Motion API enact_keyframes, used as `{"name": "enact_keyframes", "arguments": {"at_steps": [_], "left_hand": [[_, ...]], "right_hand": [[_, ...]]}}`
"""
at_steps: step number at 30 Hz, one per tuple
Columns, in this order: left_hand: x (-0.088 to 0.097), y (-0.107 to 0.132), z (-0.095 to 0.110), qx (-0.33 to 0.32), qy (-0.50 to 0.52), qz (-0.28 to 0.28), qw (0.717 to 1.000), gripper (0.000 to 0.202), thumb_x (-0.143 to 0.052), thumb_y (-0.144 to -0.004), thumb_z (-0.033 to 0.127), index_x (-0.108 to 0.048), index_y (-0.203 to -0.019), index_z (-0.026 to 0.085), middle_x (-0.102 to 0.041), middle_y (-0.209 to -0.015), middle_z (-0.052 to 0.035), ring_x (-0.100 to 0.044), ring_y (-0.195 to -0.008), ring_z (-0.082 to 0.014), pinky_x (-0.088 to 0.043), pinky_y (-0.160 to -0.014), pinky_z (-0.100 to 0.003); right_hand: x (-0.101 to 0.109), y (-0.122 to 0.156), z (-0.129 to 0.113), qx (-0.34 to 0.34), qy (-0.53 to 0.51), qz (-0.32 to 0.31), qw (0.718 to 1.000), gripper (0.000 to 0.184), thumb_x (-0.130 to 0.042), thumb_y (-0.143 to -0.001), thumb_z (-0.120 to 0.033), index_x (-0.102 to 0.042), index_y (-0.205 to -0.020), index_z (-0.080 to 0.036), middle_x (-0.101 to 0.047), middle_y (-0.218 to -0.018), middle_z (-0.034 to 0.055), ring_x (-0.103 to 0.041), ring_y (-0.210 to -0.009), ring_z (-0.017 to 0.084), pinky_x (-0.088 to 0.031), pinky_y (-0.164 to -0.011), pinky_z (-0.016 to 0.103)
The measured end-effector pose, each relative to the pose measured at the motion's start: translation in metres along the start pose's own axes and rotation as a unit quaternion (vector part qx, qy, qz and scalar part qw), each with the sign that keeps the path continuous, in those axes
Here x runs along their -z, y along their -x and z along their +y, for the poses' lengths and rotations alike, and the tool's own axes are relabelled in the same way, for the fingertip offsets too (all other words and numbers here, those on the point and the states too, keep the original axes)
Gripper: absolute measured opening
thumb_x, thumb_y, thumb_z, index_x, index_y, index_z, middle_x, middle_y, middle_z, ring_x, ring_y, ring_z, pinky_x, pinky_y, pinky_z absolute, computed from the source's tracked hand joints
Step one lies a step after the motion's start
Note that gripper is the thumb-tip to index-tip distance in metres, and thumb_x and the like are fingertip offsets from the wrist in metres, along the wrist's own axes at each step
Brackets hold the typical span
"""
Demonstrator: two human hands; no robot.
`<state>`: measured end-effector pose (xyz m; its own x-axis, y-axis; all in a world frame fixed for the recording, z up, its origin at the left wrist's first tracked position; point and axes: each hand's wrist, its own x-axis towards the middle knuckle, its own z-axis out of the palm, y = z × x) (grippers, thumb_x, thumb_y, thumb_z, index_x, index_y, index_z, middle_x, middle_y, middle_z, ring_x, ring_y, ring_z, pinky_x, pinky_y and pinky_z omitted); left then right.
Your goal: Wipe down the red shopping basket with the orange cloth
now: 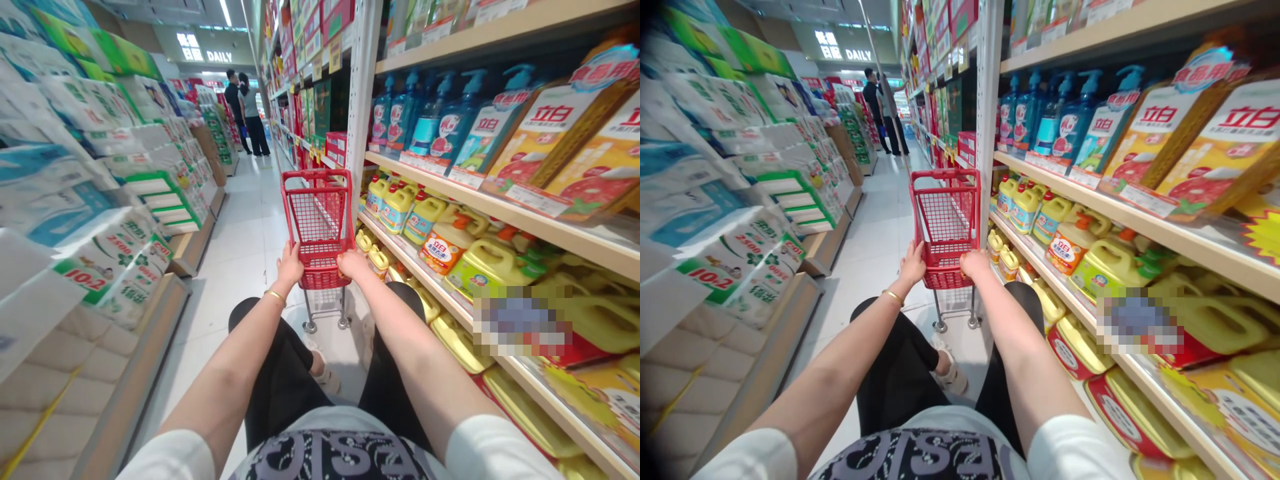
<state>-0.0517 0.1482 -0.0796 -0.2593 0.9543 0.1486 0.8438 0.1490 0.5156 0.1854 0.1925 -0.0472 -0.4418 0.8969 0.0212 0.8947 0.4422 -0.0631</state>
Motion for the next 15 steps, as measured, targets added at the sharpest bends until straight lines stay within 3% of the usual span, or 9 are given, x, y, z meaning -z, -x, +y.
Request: {"name": "enact_keyframes", "arguments": {"at_steps": [6, 8, 12, 15], "left_hand": [[-0.007, 0.011, 0.008, -0.014, 0.005, 0.006, 1.000, 0.078, -0.047, -0.094, 0.015, -0.035, -0.170, 0.031, -0.005, -0.185, -0.0052, -0.018, -0.169, -0.0299, -0.022, -0.132, -0.068], [-0.008, 0.012, 0.011, -0.014, 0.005, 0.012, 1.000, 0.077, -0.046, -0.094, 0.015, -0.036, -0.169, 0.030, -0.006, -0.185, -0.0065, -0.019, -0.169, -0.0298, -0.022, -0.132, -0.068], [-0.004, 0.015, 0.013, -0.014, 0.001, 0.018, 1.000, 0.076, -0.048, -0.093, 0.015, -0.040, -0.167, 0.029, -0.011, -0.184, -0.0089, -0.022, -0.168, -0.0324, -0.024, -0.131, -0.070], [-0.002, 0.024, 0.012, -0.018, -0.003, 0.020, 1.000, 0.077, -0.049, -0.092, 0.015, -0.041, -0.167, 0.031, -0.012, -0.184, -0.0084, -0.023, -0.167, -0.0334, -0.025, -0.130, -0.071]], "right_hand": [[-0.001, 0.011, 0.012, -0.016, -0.013, 0.033, 0.999, 0.040, -0.071, -0.104, -0.042, -0.065, -0.137, -0.021, -0.066, -0.140, 0.0109, -0.069, -0.116, 0.025, -0.062, -0.099, 0.047], [-0.001, 0.014, 0.013, -0.020, -0.022, 0.047, 0.998, 0.039, -0.069, -0.105, -0.042, -0.066, -0.138, -0.020, -0.066, -0.142, 0.0121, -0.068, -0.122, 0.028, -0.059, -0.105, 0.051], [-0.005, 0.022, 0.010, -0.042, -0.048, 0.077, 0.995, 0.041, -0.046, -0.111, -0.035, -0.076, -0.134, -0.020, -0.062, -0.155, 0.0143, -0.045, -0.153, 0.037, -0.031, -0.129, 0.060], [-0.009, 0.031, 0.007, -0.056, -0.069, 0.097, 0.991, 0.049, -0.037, -0.111, -0.033, -0.079, -0.132, -0.020, -0.061, -0.159, 0.0107, -0.039, -0.158, 0.034, -0.023, -0.132, 0.056]]}}
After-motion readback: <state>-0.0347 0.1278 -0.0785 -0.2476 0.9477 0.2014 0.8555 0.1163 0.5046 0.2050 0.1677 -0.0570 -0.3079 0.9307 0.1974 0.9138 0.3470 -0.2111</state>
